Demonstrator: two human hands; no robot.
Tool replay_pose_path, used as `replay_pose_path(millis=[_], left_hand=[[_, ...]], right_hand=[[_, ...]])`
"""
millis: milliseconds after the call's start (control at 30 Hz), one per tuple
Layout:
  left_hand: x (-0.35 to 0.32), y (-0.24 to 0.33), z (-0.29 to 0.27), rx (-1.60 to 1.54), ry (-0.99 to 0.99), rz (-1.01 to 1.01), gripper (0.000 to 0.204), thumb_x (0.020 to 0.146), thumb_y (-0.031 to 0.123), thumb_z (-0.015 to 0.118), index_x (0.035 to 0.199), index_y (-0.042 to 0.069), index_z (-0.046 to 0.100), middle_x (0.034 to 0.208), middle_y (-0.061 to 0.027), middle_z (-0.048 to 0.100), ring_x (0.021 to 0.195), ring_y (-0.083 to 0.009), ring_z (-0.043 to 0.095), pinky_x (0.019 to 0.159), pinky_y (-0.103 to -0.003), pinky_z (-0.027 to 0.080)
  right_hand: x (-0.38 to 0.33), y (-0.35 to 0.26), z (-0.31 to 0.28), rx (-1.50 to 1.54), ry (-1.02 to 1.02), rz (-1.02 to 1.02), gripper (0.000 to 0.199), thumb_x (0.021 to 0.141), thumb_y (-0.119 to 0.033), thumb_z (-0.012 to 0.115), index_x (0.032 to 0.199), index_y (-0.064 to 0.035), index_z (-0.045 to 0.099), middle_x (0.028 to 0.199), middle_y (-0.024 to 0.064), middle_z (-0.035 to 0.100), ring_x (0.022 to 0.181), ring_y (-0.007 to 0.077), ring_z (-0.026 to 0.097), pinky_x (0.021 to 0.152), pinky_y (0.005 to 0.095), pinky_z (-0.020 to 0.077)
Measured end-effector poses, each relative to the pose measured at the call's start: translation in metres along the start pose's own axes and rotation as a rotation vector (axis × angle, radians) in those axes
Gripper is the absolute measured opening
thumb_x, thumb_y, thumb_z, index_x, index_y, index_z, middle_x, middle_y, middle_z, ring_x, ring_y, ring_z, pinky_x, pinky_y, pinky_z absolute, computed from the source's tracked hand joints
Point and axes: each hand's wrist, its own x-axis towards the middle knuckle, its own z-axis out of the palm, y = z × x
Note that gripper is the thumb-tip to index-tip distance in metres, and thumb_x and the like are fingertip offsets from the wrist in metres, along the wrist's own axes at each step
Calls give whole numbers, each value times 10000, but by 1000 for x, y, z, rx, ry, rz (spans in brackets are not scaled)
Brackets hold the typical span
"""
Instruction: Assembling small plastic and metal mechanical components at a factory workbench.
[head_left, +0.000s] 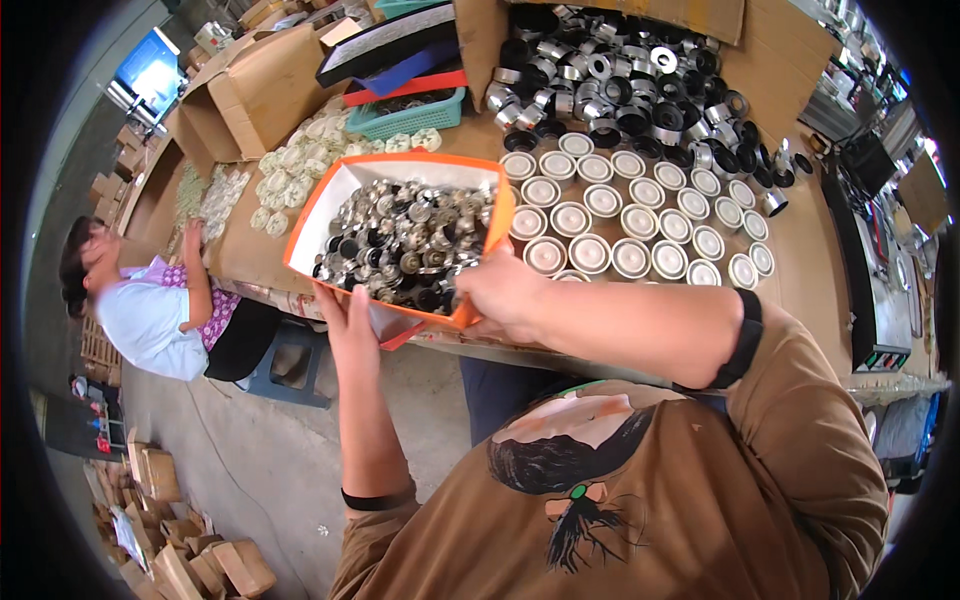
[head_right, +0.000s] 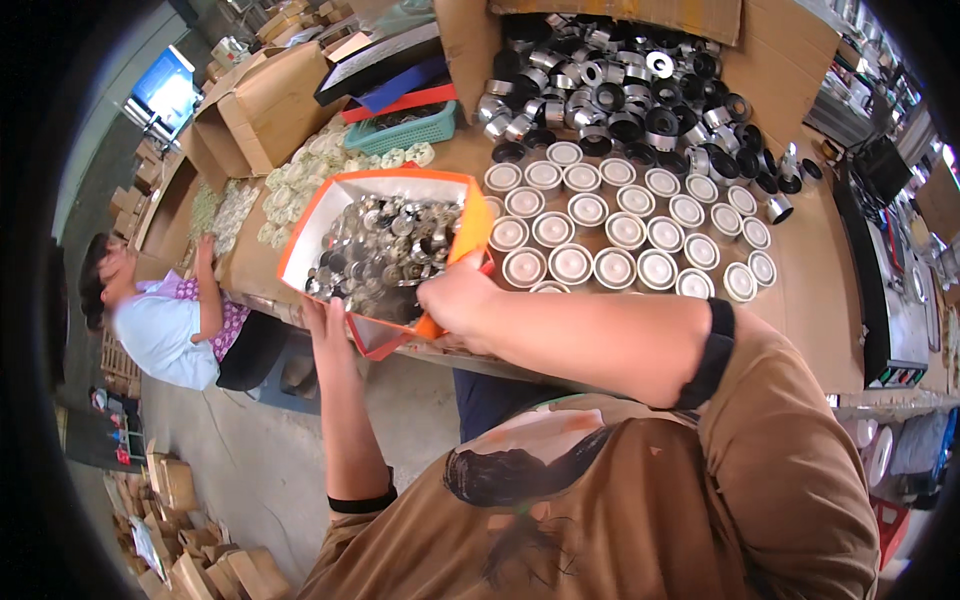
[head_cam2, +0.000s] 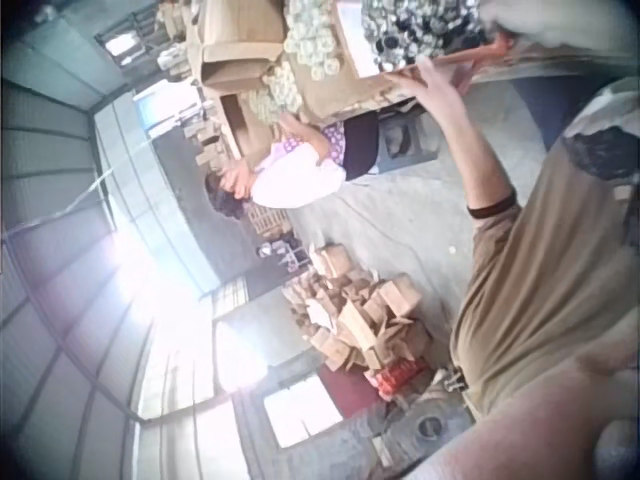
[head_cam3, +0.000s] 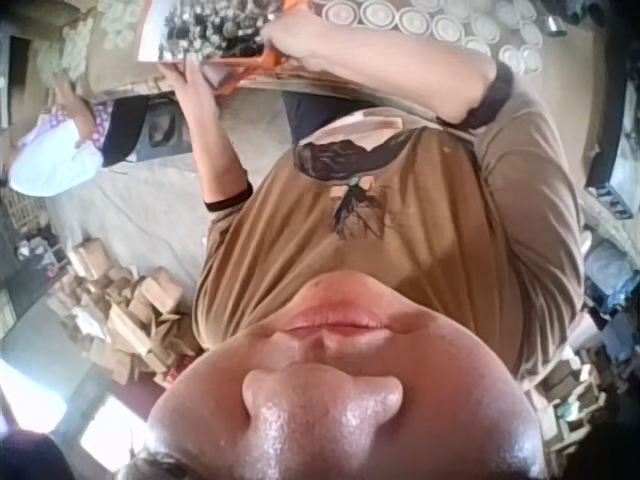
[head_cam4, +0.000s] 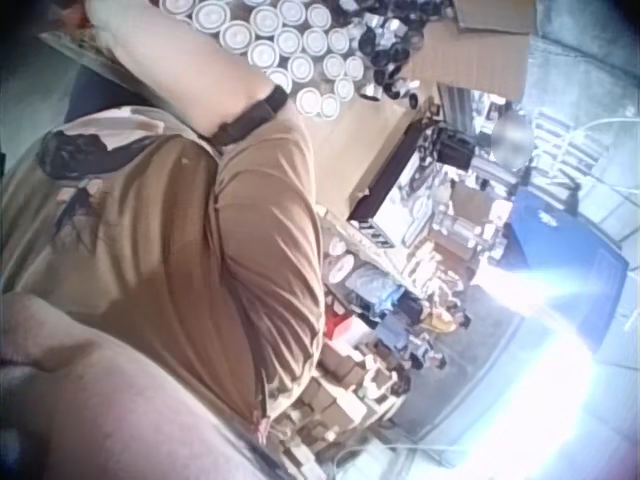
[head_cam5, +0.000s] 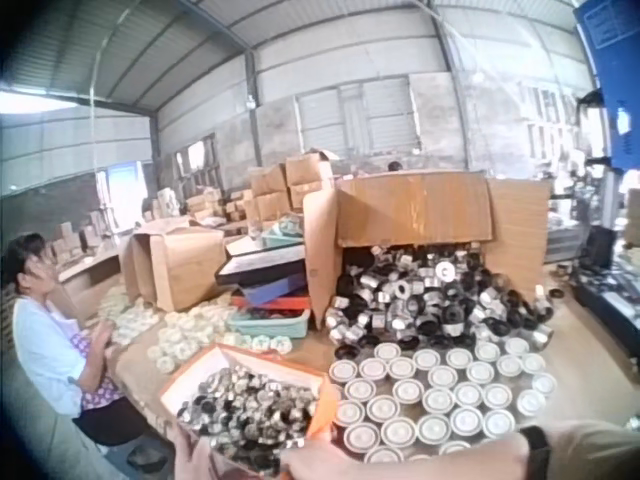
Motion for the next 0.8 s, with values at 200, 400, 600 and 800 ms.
replay_pose_path(millis=[200, 400, 600, 800], left_hand=[[22, -2, -8, -129, 96, -142, 820, 936, 223, 671, 1623, 71, 249, 1542, -121, 419, 1370, -253, 451, 1112, -435, 357], [43, -22, -17, -48, 108, -55, 777, 989, 260, 638, 1613, 20, 241, 1580, -142, 386, 1390, -257, 447, 1177, -382, 307], [-29, 10, 6, 897, 391, 742, 742, 967, 240, 643, 1542, -83, 303, 1455, -244, 488, 1264, -347, 530, 1116, -504, 377], [-98, 9, 109, 563, -691, 999, 832, 734, 330, 861, 1481, 183, 528, 1601, -175, 385, 1491, -426, 334, 1188, -554, 324]], right_hand=[[-2, 4, -5, -263, -102, -67, 725, 934, -281, 698, 1454, -6, 274, 1046, 208, 638, 1044, 323, 690, 798, 462, 574], [-59, 30, -153, -1304, 164, -731, 816, 911, -348, 711, 1587, -117, 316, 1582, 216, 361, 1386, 430, 449, 1122, 526, 424], [-93, 79, -217, -1579, 504, -651, 809, 868, -380, 750, 1568, -200, 386, 1644, 191, 273, 1520, 489, 207, 1208, 640, 233], [-96, 110, -242, -1543, 597, -673, 832, 760, -209, 817, 1512, -115, 475, 1642, 187, 301, 1520, 479, 221, 1211, 649, 197]])
